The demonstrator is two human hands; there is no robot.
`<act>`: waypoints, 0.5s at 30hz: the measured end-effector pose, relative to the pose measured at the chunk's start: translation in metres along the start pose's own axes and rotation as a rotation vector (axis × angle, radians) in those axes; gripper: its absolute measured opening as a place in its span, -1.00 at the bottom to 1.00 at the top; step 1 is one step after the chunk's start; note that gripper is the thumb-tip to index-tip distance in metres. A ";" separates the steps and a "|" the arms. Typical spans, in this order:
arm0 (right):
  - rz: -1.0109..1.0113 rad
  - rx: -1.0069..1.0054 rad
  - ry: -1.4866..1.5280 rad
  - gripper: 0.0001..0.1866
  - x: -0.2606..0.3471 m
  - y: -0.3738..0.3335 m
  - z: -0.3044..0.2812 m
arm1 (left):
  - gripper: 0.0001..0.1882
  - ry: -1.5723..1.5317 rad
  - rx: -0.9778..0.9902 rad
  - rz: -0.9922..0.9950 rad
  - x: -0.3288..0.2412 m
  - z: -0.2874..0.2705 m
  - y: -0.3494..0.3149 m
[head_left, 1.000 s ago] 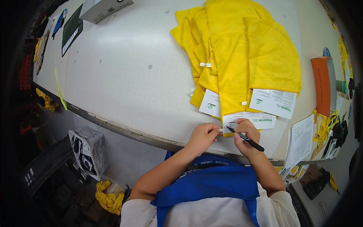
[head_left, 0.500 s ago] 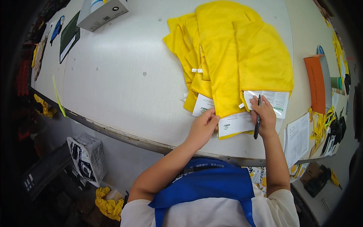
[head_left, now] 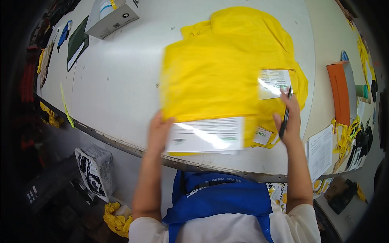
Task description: The person places white paper labels onto a stack of yellow garments on a table, then uses a black marker to write on the garment tags. The person handles the garments one at a time, writing on each tag before moving to the next.
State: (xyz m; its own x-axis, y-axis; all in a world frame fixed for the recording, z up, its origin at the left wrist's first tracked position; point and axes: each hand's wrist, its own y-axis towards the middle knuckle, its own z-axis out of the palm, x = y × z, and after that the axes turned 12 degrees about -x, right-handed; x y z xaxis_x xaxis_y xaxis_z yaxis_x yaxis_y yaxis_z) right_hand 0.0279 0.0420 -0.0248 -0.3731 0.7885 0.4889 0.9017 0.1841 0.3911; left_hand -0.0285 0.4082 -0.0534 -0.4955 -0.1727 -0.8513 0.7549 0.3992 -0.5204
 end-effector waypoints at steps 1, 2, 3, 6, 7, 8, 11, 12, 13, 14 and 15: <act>-0.002 -0.002 -0.103 -0.49 -0.007 0.015 0.003 | -0.69 0.033 -0.069 0.024 0.004 -0.037 0.010; 0.010 0.064 -0.189 -0.50 -0.012 0.024 0.007 | -0.68 0.034 -0.093 0.000 0.000 -0.066 0.019; 0.021 0.130 -0.273 -0.50 -0.017 0.032 0.012 | -0.67 0.034 -0.120 -0.024 -0.003 -0.093 0.027; 0.037 0.228 -0.371 -0.50 -0.022 0.035 0.024 | -0.64 0.483 -0.249 0.057 0.002 -0.164 0.056; 0.039 0.245 -0.382 -0.50 -0.022 0.034 0.026 | -0.63 0.786 -0.270 0.107 0.003 -0.183 0.067; 0.052 0.235 -0.385 -0.53 -0.018 0.033 0.026 | -0.62 1.089 -0.290 0.154 0.004 -0.192 0.074; 0.129 0.330 -0.465 -0.56 0.001 0.028 0.013 | -0.61 1.129 -0.776 0.913 -0.012 -0.118 0.067; 0.039 0.228 -0.474 -0.61 -0.001 0.025 0.011 | -0.61 0.987 -0.609 0.883 -0.017 -0.090 0.063; 0.099 0.163 -0.311 -0.63 0.000 0.026 0.011 | -0.61 0.844 -0.445 0.847 -0.019 -0.057 0.057; 0.157 0.100 -0.142 -0.64 0.002 0.029 0.012 | -0.64 0.532 -0.239 0.653 -0.014 -0.019 0.048; 0.218 0.036 0.025 -0.65 0.004 0.032 0.013 | -0.67 0.385 -0.073 0.588 -0.011 0.016 0.042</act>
State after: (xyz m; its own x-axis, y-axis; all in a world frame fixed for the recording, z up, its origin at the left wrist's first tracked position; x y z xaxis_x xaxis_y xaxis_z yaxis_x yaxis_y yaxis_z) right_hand 0.0581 0.0587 -0.0198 -0.1733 0.7973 0.5782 0.9686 0.0318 0.2465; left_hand 0.0154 0.4125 -0.0666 -0.1417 0.4152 -0.8986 0.9199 0.3906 0.0354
